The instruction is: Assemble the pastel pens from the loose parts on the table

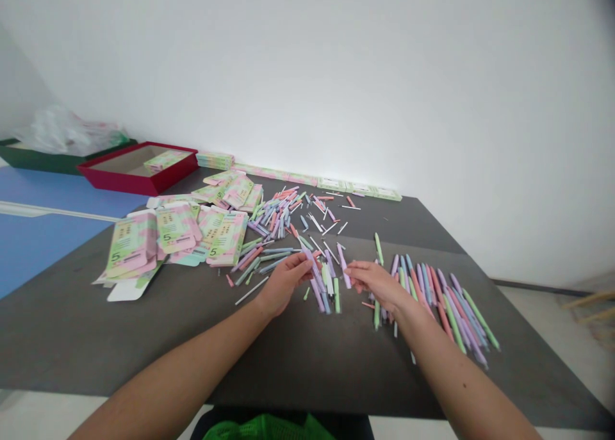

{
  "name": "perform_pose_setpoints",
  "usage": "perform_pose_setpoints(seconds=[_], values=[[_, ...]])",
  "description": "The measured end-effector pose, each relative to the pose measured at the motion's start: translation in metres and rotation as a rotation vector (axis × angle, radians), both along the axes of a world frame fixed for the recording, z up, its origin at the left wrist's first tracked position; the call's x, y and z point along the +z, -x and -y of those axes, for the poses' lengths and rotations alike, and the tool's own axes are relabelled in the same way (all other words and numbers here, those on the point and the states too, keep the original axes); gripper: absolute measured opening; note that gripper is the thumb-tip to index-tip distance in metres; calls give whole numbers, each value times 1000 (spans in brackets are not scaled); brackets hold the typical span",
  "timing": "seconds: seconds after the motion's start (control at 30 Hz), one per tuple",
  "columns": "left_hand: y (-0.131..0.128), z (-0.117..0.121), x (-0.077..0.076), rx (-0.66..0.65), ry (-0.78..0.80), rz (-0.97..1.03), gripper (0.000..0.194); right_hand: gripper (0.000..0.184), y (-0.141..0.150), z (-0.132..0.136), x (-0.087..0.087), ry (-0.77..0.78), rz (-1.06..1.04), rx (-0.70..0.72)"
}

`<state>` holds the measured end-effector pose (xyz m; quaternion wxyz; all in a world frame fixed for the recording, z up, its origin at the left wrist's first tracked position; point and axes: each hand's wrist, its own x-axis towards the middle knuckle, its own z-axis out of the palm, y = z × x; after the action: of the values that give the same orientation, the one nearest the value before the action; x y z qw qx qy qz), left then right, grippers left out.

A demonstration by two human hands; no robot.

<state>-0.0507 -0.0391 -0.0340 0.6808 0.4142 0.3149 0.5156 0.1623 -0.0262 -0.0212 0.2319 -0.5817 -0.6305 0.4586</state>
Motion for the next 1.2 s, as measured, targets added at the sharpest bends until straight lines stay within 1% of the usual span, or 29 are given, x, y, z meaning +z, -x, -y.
perform_pose_setpoints(seconds=[0.1,0.2,0.27,0.37,0.47,0.57,0.67,0.83,0.93,1.07,1.2], values=[[-1,-1,-2,21,5,-33,18,28,-4,4,-4,-5,301,-3],[-2,-2,-4,57,23,-57,19,23,-6,6,-14,14,475,2],[-2,-3,-6,79,36,-62,20,22,-5,8,-19,-3,595,6],[-1,-5,-8,88,40,-65,21,25,-4,8,-21,-46,734,2],[-1,-5,-10,80,28,-65,21,29,-3,4,-16,-89,809,-5],[0,-6,-11,77,29,-64,21,28,0,-8,-9,-126,840,-10],[0,-6,-12,82,35,-61,21,28,9,-22,-8,-145,850,-3],[0,-8,-9,101,48,-60,22,29,34,-39,-18,-148,834,19],[1,-8,-8,100,41,-51,21,28,40,-45,-24,-122,806,10],[1,-7,-9,93,30,-56,20,26,35,-49,-23,-91,720,-15],[1,-8,-9,116,33,-50,20,34,28,-37,-14,-57,568,0]])
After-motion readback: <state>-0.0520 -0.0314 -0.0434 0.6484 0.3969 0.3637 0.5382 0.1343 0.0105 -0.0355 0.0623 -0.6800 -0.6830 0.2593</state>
